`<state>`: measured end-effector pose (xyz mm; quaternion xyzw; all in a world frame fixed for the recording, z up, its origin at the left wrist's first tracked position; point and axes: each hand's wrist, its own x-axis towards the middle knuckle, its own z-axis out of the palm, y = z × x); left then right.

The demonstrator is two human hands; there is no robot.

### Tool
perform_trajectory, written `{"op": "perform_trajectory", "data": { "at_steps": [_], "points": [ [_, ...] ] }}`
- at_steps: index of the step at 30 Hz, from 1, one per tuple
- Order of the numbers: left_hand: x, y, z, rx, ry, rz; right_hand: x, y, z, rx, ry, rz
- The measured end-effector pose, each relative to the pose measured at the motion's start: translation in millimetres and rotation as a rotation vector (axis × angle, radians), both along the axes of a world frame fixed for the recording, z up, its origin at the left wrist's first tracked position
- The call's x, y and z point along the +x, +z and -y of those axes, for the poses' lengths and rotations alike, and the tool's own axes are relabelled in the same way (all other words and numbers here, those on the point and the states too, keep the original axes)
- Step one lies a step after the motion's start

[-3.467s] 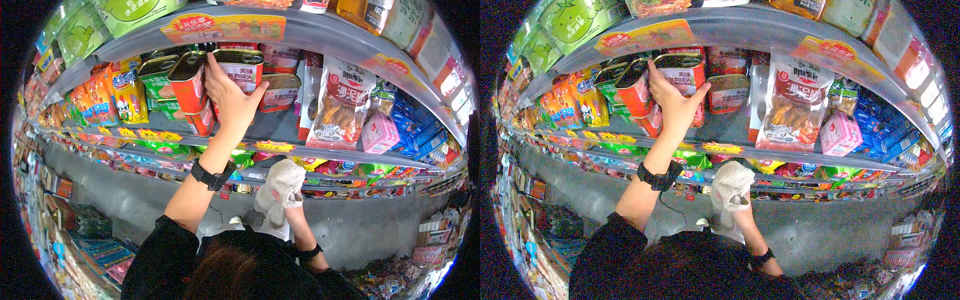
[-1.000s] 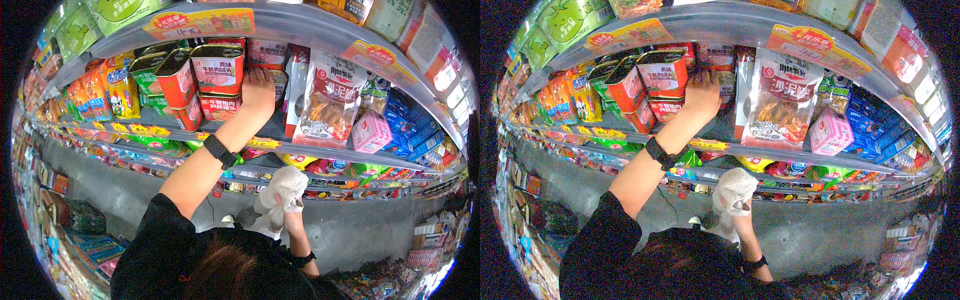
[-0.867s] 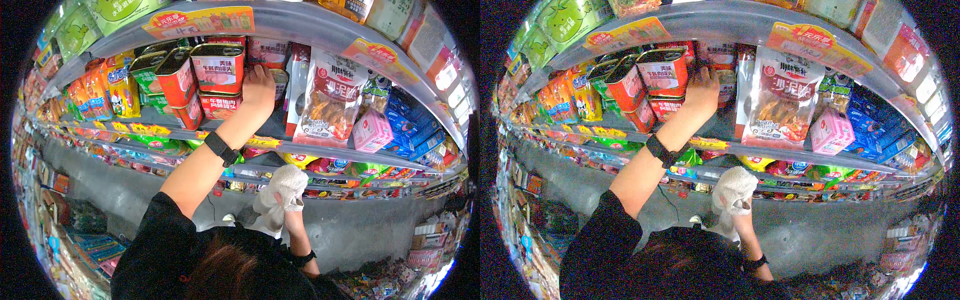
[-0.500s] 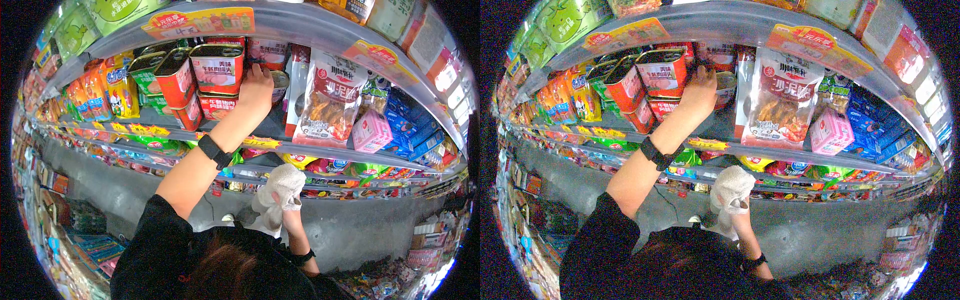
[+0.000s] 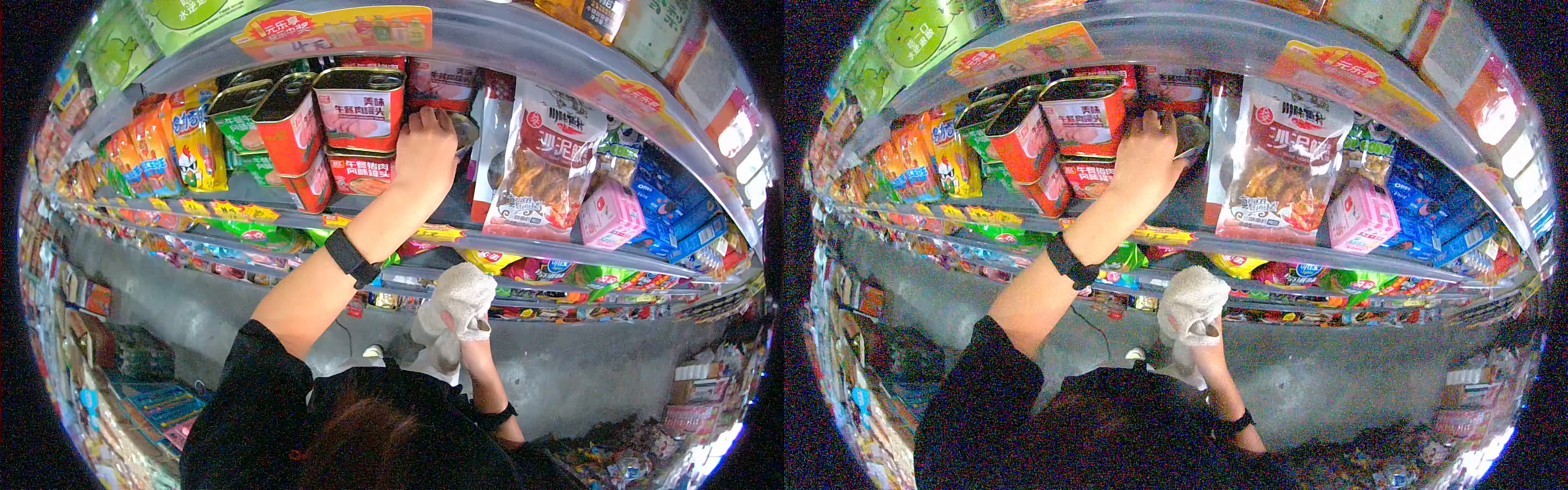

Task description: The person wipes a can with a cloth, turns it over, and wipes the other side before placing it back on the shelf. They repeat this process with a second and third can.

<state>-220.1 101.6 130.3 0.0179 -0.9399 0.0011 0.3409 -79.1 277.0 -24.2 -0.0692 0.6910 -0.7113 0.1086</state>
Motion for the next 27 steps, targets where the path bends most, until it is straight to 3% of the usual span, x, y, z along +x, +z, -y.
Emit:
{"op": "perform_trajectory", "data": {
  "at_steps": [6,12,19,23,25,27],
  "points": [
    [6,-4,1,0.012,0.032,0.081,0,-1,5,-0.028,0.004,0.068],
    [19,-14,0,0.103,-0.088,0.040,0,-6,6,-0.081,0.011,0.109],
    [18,-17,1,0.459,-0.227,0.010,3,13,9,-0.062,-0.013,0.123],
    [8,-25,5,0.677,-0.237,-0.015,-2,-21,1,0.082,-0.031,0.114],
    [8,-26,7,0.677,-0.240,-0.016,0,-17,0,-0.232,-0.121,0.159],
    [8,-26,10,0.669,-0.245,-0.016,-1,-2,1,-0.269,-0.121,0.153]
  ]
}}
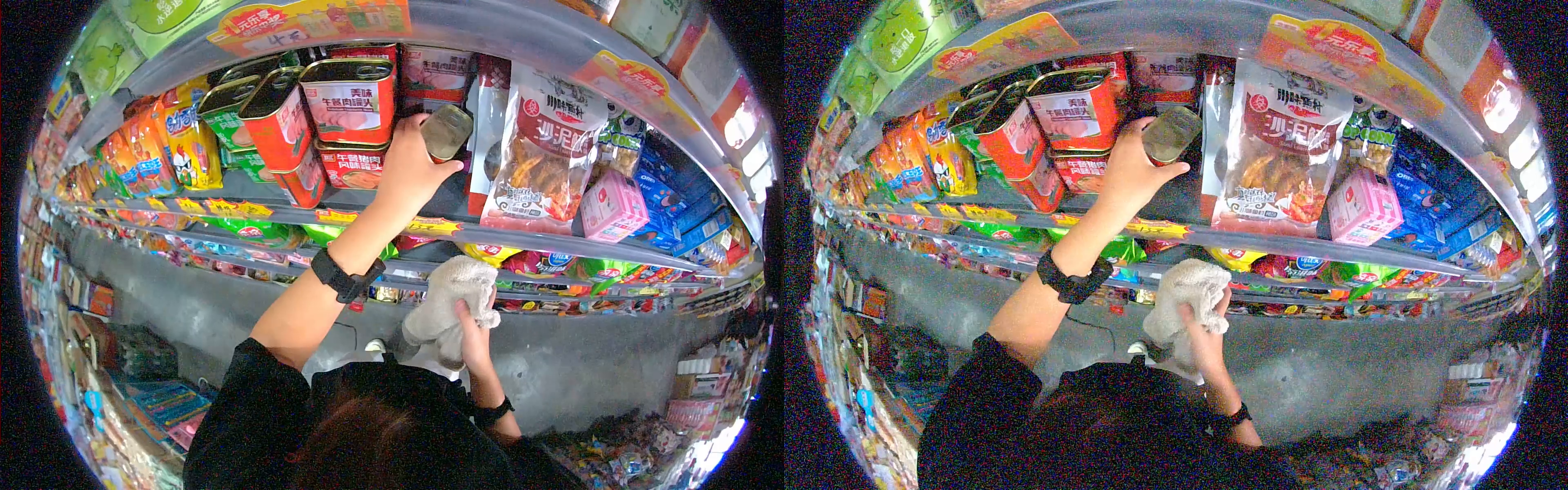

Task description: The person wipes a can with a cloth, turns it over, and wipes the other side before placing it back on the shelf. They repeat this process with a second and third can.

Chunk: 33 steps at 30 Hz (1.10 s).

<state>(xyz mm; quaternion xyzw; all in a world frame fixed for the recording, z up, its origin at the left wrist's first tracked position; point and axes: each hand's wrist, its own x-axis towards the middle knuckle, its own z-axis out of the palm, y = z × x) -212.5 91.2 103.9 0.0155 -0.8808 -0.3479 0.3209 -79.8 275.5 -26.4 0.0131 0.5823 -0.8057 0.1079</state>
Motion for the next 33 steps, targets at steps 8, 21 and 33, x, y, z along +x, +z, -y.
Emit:
{"op": "perform_trajectory", "data": {
  "at_steps": [8,21,33],
  "points": [
    [2,-3,0,0.169,-0.076,0.030,0,-4,-4,0.042,0.034,-0.031],
    [56,9,-12,0.346,-0.205,-0.217,1,-15,-21,-0.072,-0.059,0.011],
    [140,-9,19,0.074,-0.297,-0.416,-4,86,-14,0.442,-0.440,-0.633]
  ]
}}
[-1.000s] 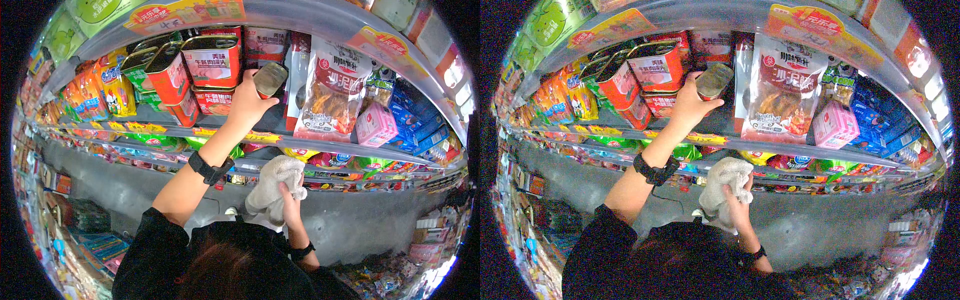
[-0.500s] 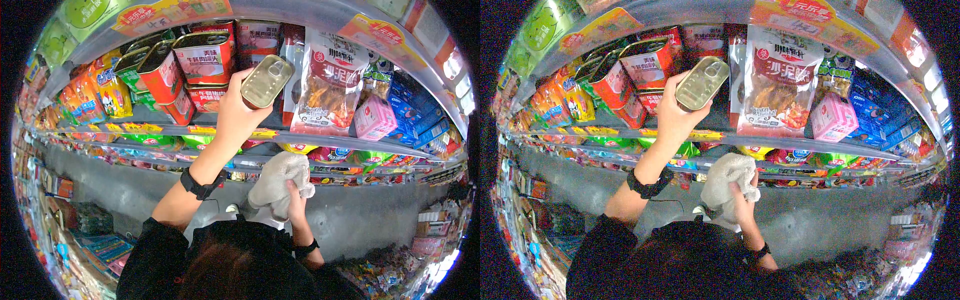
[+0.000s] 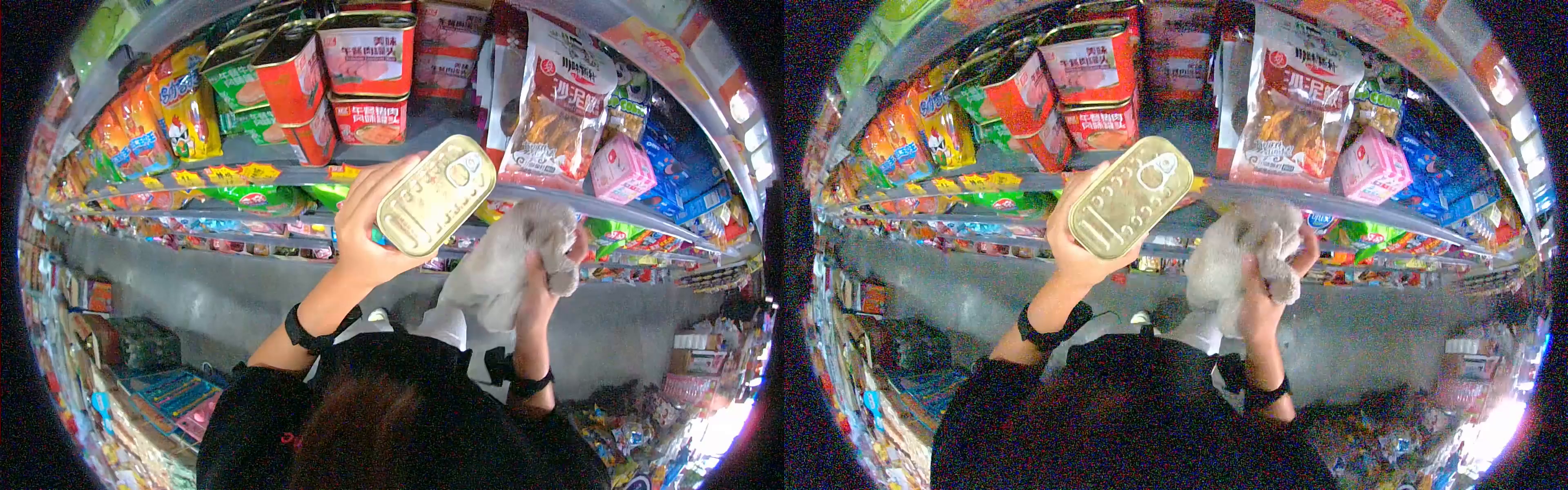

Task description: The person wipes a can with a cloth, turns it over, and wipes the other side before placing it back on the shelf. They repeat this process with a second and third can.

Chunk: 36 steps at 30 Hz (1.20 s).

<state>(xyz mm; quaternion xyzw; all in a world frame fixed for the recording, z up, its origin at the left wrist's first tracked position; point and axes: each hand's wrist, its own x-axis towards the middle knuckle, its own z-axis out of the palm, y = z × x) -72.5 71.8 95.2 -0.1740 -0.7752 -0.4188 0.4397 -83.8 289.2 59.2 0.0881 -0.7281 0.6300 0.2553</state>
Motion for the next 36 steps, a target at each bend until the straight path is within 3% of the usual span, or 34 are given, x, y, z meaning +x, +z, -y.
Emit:
{"op": "perform_trajectory", "data": {
  "at_steps": [5,11,12,14,21,25,36],
  "points": [
    [27,-17,17,-0.051,-0.038,0.030,13,39,15,0.172,0.054,-0.154],
    [50,-19,31,-0.068,-0.097,0.169,34,65,57,0.840,0.178,-0.874],
    [52,-23,33,-0.061,-0.109,0.149,40,67,62,0.844,0.179,-0.869],
    [52,-30,38,-0.071,-0.121,0.123,52,69,73,1.050,0.432,-0.801],
    [61,-35,50,-0.101,-0.140,0.114,51,62,88,1.020,0.515,-0.809],
    [66,-31,54,-0.103,-0.119,0.122,49,63,93,1.026,0.527,-0.822],
    [72,-19,58,-0.162,-0.066,0.103,29,64,93,1.145,0.285,-0.701]
  ]
}}
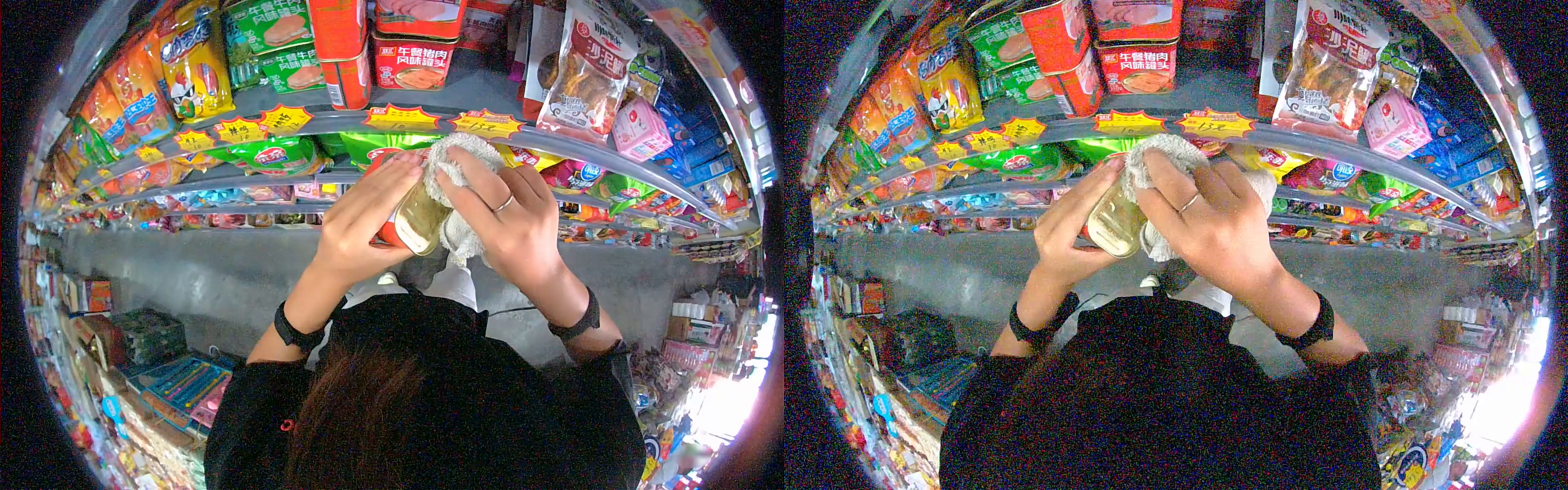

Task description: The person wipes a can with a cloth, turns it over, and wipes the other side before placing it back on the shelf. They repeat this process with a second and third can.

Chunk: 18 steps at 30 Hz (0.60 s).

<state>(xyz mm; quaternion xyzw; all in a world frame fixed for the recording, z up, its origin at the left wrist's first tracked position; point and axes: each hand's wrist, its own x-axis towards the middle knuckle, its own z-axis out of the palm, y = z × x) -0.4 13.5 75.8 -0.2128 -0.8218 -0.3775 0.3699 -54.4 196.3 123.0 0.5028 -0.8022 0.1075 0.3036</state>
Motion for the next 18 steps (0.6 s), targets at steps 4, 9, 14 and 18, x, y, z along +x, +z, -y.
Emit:
{"op": "perform_trajectory", "data": {
  "at_steps": [4,9,14,18],
  "points": [
    [-2,-3,-1,-0.019,0.014,0.022,-14,-4,-5,-0.057,-0.072,-0.005],
    [-1,-9,0,0.113,0.034,0.034,-27,-8,-17,-0.197,-0.236,0.137],
    [-5,-13,4,0.071,0.082,0.047,4,-2,-12,-0.188,0.040,0.004],
    [-8,-10,1,0.052,0.054,0.032,24,-9,2,-0.087,0.208,0.042]
  ]
}}
